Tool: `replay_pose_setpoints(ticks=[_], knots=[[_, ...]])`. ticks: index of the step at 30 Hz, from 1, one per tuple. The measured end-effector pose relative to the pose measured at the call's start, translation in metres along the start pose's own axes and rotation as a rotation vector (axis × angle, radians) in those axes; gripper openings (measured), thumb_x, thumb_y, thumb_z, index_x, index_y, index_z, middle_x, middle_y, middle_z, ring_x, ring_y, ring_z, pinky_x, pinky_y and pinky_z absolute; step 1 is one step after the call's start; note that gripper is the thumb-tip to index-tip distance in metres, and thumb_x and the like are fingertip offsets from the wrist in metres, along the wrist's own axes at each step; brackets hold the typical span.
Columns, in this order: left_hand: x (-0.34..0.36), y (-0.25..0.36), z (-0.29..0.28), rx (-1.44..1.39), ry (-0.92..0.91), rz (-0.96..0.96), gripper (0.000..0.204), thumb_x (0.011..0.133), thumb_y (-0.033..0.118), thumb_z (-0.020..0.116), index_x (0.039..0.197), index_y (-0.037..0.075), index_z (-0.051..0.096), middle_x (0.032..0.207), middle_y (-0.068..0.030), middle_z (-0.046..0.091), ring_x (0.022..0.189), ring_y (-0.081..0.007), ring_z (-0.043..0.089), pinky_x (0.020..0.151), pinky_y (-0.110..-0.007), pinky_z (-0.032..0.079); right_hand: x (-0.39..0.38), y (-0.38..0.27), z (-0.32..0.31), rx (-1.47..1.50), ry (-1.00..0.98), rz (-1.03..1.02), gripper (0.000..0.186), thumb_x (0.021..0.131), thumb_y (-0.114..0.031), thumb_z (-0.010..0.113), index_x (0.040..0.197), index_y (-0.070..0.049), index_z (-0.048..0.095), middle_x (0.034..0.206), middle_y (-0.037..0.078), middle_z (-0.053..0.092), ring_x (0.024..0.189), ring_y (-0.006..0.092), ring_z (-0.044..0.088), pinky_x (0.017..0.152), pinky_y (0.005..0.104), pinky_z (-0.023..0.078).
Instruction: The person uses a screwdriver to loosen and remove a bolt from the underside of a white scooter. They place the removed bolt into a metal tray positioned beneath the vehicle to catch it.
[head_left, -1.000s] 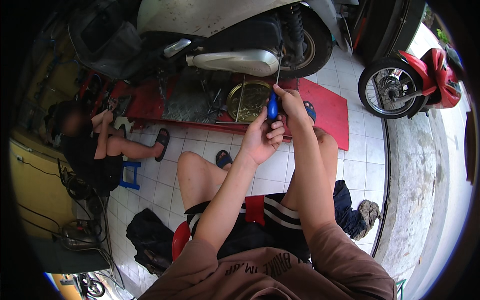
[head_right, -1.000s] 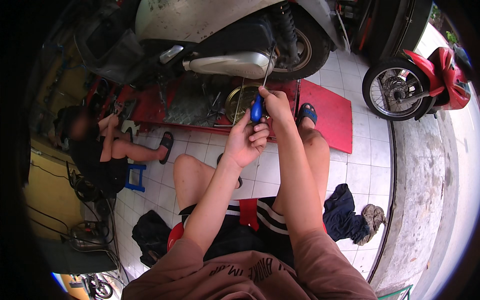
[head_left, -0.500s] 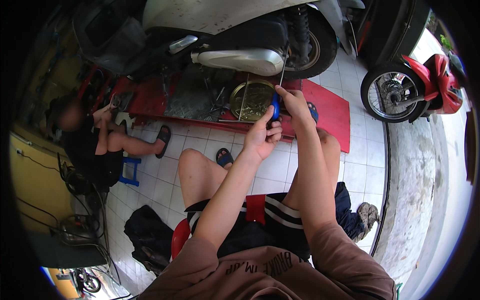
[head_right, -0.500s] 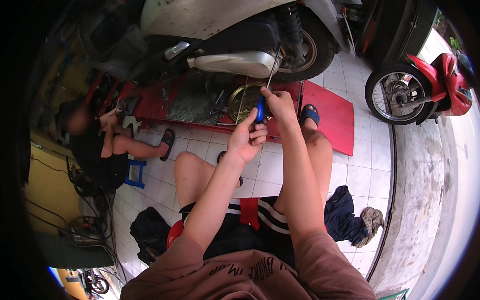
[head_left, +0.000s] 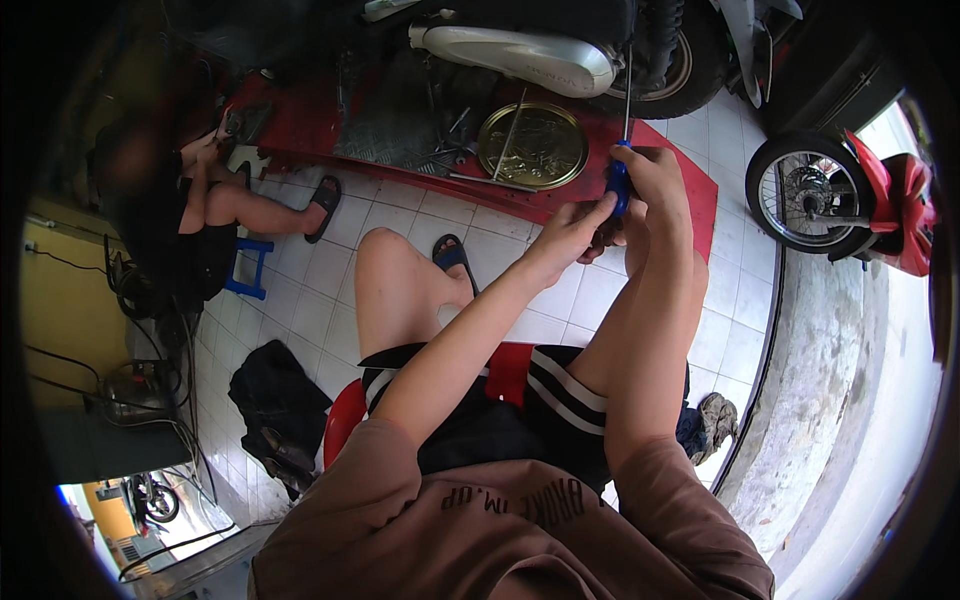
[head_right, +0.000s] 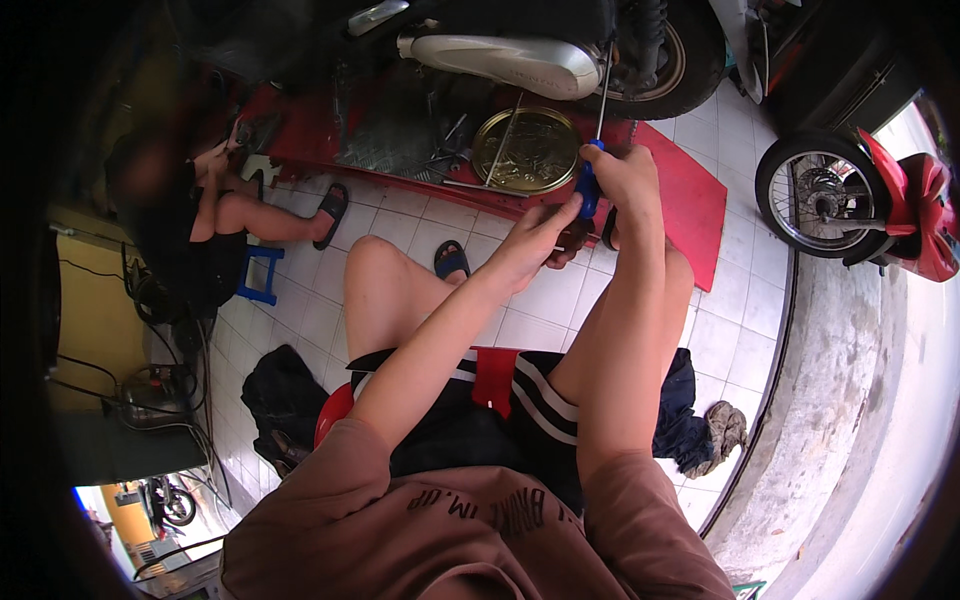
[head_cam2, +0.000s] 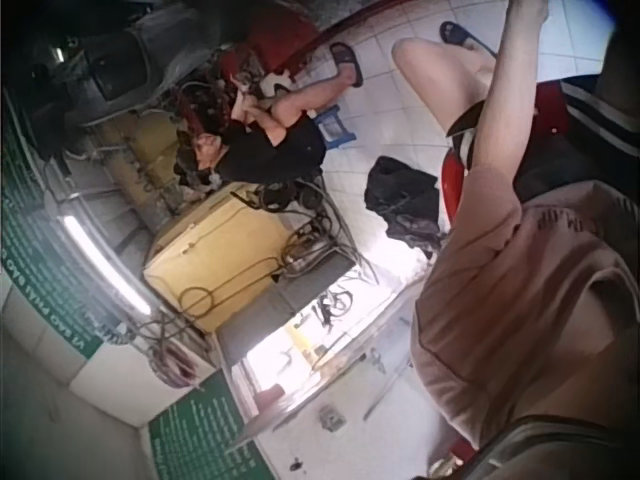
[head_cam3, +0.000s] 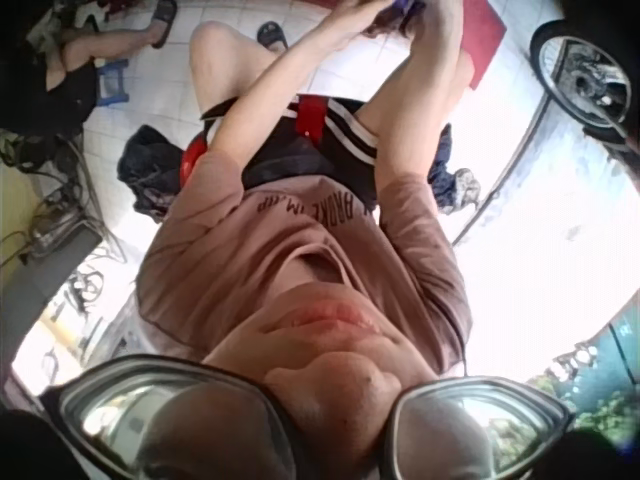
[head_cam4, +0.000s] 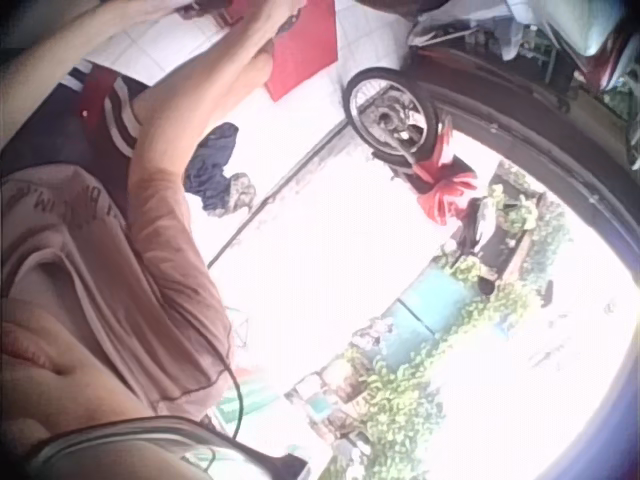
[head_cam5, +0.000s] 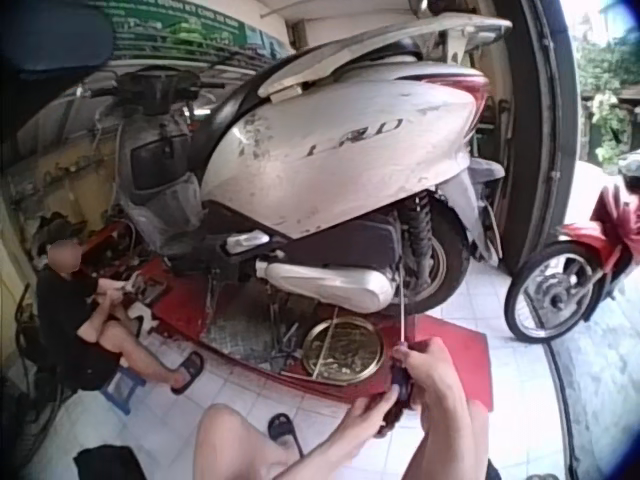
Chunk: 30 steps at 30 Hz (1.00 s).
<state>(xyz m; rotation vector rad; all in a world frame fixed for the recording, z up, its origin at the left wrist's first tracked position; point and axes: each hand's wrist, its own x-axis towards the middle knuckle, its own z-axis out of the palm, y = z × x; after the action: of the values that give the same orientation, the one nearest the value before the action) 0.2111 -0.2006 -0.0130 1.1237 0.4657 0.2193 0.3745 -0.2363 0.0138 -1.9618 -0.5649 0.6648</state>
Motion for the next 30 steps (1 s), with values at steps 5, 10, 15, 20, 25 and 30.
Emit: replay_pose_setpoints(ticks=[5,10,15,20,25,30], knots=[[0.047,-0.042,-0.060,0.523,0.050,-0.065,0.042,0.092,0.041,0.059,0.082,0.001,0.067,0.063,-0.0059,0.062,0.055,-0.0122,0.058,0.050,-0.026,0.044,-0.035,-0.030,-0.022,-0.009,0.044,0.107,0.026,0.079,-0.018,0.063,0.089,0.005,0.068,0.075,0.011,0.068,0.066,0.0174,0.064,0.065,0.0323,0.050],[0.126,-0.058,-0.123,1.140,0.391,0.084,0.021,0.082,0.018,0.065,0.091,0.000,0.068,0.084,-0.0183,0.069,0.082,-0.0300,0.067,0.074,-0.039,0.053,-0.033,-0.017,-0.041,-0.254,-0.043,0.071,0.024,0.077,-0.018,0.059,0.079,0.002,0.070,0.068,0.013,0.067,0.063,0.0201,0.064,0.066,0.0332,0.050],[0.197,-0.078,-0.167,1.547,0.518,0.140,0.024,0.079,0.012,0.064,0.102,0.004,0.064,0.101,-0.0205,0.062,0.097,-0.0353,0.062,0.083,-0.045,0.051,-0.029,-0.010,-0.035,-0.344,-0.068,0.062,0.025,0.075,-0.020,0.058,0.066,0.002,0.067,0.058,0.013,0.061,0.057,0.0210,0.061,0.060,0.0331,0.047],[0.219,-0.095,-0.173,1.584,0.484,0.054,0.019,0.088,0.009,0.049,0.100,0.004,0.064,0.101,-0.0185,0.062,0.096,-0.0351,0.063,0.081,-0.044,0.052,-0.027,-0.015,-0.042,-0.314,-0.123,0.086,0.027,0.078,-0.020,0.059,0.067,0.005,0.062,0.058,0.013,0.060,0.055,0.0196,0.059,0.057,0.0324,0.045],[0.214,-0.090,-0.163,1.601,0.566,0.048,0.013,0.086,0.007,0.056,0.093,0.007,0.067,0.091,-0.0140,0.068,0.090,-0.0300,0.067,0.074,-0.039,0.056,-0.030,-0.017,-0.034,-0.310,-0.070,0.042,0.025,0.079,-0.016,0.058,0.072,0.007,0.061,0.060,0.011,0.059,0.054,0.0170,0.055,0.055,0.0317,0.042],[0.166,-0.080,-0.166,1.224,0.672,0.147,0.015,0.074,0.008,0.064,0.088,0.004,0.067,0.085,-0.0172,0.067,0.083,-0.0339,0.066,0.073,-0.042,0.053,-0.030,-0.011,-0.026,-0.301,-0.142,-0.033,0.021,0.079,-0.013,0.060,0.073,0.008,0.062,0.060,0.013,0.061,0.054,0.0190,0.059,0.056,0.0325,0.045]])
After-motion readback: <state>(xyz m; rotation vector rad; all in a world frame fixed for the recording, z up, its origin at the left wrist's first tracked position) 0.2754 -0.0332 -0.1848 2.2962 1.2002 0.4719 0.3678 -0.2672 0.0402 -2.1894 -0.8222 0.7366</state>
